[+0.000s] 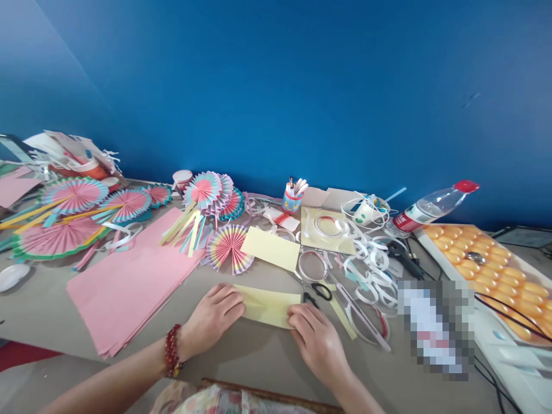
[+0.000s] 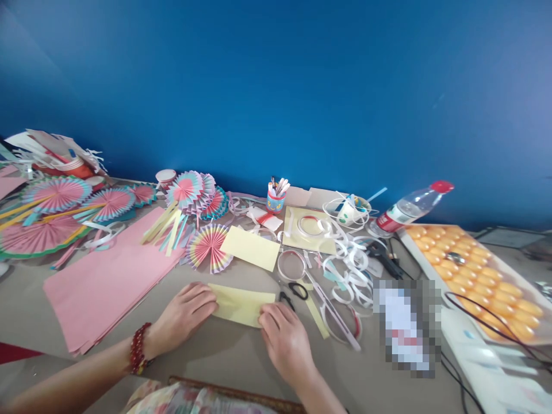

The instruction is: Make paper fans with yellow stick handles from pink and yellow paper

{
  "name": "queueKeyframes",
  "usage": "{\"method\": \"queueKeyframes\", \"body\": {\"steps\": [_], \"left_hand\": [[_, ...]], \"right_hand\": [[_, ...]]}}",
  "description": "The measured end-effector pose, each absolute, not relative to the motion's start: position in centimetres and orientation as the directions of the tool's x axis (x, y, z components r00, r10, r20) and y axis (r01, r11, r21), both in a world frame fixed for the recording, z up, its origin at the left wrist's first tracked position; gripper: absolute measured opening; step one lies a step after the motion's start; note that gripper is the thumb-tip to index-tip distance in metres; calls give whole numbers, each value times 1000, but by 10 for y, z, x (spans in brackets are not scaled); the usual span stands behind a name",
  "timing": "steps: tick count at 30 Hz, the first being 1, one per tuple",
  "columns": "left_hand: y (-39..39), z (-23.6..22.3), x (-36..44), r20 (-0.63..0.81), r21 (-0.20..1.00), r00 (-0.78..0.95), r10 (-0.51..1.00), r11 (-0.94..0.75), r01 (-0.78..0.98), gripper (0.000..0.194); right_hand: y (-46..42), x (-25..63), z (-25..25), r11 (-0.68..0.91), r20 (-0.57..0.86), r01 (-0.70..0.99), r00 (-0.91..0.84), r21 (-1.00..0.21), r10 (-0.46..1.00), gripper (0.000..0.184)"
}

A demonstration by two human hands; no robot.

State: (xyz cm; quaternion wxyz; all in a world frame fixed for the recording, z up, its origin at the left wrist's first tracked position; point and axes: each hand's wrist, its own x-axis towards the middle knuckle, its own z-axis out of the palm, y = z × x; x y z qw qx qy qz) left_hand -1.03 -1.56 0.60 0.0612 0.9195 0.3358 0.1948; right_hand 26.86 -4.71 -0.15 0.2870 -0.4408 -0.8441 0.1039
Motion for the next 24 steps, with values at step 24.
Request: {"method": "queueKeyframes", "body": {"steps": [24], "left_hand": [[-30, -4, -10, 220, 399, 405, 888, -461, 793, 17]], "right_hand": [[-56, 260, -6, 441, 370, 758, -280, -481, 886, 22]]}}
